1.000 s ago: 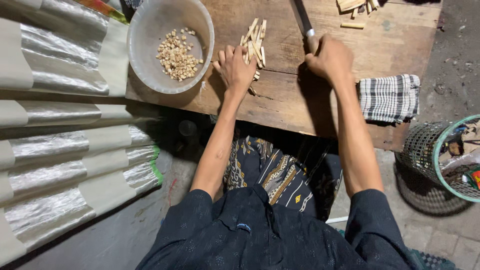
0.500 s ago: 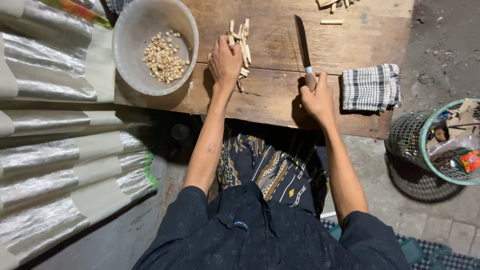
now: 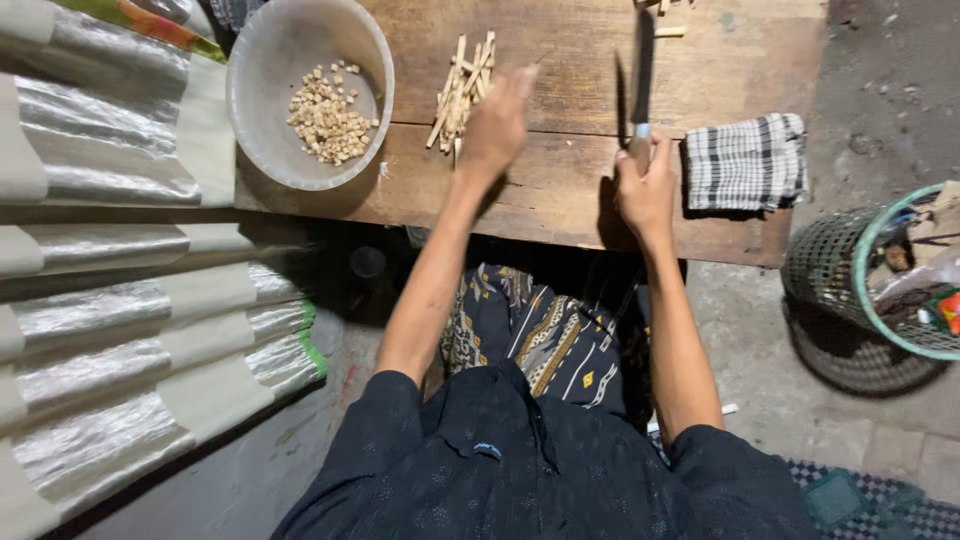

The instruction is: The person chops light-colored vegetable sticks into small pieces using a knife on a wooden table. They transfer the chopped pieces into a white bowl, wipe the table with a cloth, and continue chopping additional sticks.

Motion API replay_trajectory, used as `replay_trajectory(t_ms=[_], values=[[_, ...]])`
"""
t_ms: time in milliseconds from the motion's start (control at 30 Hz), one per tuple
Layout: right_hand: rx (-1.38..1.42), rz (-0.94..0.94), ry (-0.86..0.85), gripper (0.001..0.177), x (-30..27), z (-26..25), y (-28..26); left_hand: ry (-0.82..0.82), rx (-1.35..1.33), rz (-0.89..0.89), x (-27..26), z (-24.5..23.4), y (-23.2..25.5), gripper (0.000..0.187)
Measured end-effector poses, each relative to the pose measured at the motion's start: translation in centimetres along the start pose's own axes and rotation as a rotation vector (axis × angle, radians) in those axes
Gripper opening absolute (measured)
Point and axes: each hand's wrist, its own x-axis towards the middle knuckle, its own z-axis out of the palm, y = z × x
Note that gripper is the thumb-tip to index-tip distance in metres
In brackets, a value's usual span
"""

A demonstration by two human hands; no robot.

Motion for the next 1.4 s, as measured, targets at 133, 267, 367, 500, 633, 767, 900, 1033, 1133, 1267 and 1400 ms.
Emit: replay_trajectory(t_ms=[133, 267, 367, 500, 633, 767, 900, 1033, 1133, 1267, 1400], values=[[-0.034, -0.052, 0.037, 0.041, -1.1, -0.5, 0.3, -0.252, -0.059, -0.203, -0.9, 2.3, 3.6, 0.029], [-0.119, -0.059, 0.003, 0.043, -1.7, -0.8, -0.5, 0.050, 0.008, -0.002, -2.1, 3.0, 5.8, 0.019], [-0.121, -0.016, -0.052, 0.043, -2.5, -1.0, -1.6, 0.081, -0.023, -0.040, -2.3, 3.5, 5.8, 0.018], [-0.320, -0.007, -0.094, 0.053, -3.7, -1.0, -3.1, 0.131, -0.021, 0.014, -1.1, 4.9, 4.9, 0.021], [-0.380, -0.032, -0.149, 0.061, -6.0, -1.6, -3.2, 0.200, -0.013, 0.026, -1.3, 6.3, 3.8, 0.019], [-0.427, -0.086, -0.194, 0.063, -6.3, -1.6, -3.1, 0.225, -0.002, 0.042, -2.0, 5.9, 3.4, 0.008], [-0.494, -0.129, -0.216, 0.064, -6.8, -1.6, -3.2, 0.249, 0.006, 0.039, -2.0, 5.6, 3.8, 0.009], [-0.497, -0.116, -0.208, 0.064, -7.0, -1.5, -3.3, 0.224, 0.038, 0.003, -1.7, 6.3, 3.5, 0.012], [-0.512, -0.105, -0.232, 0.065, -6.8, -1.4, -3.3, 0.218, 0.068, -0.029, -1.7, 6.8, 3.3, 0.011], [-0.531, -0.120, -0.236, 0.067, -6.4, -1.2, -3.2, 0.236, 0.082, -0.004, -1.8, 6.6, 3.4, 0.013], [-0.511, -0.092, -0.195, 0.065, -6.8, -1.2, -3.5, 0.231, 0.087, 0.008, -2.2, 6.4, 3.4, 0.018]])
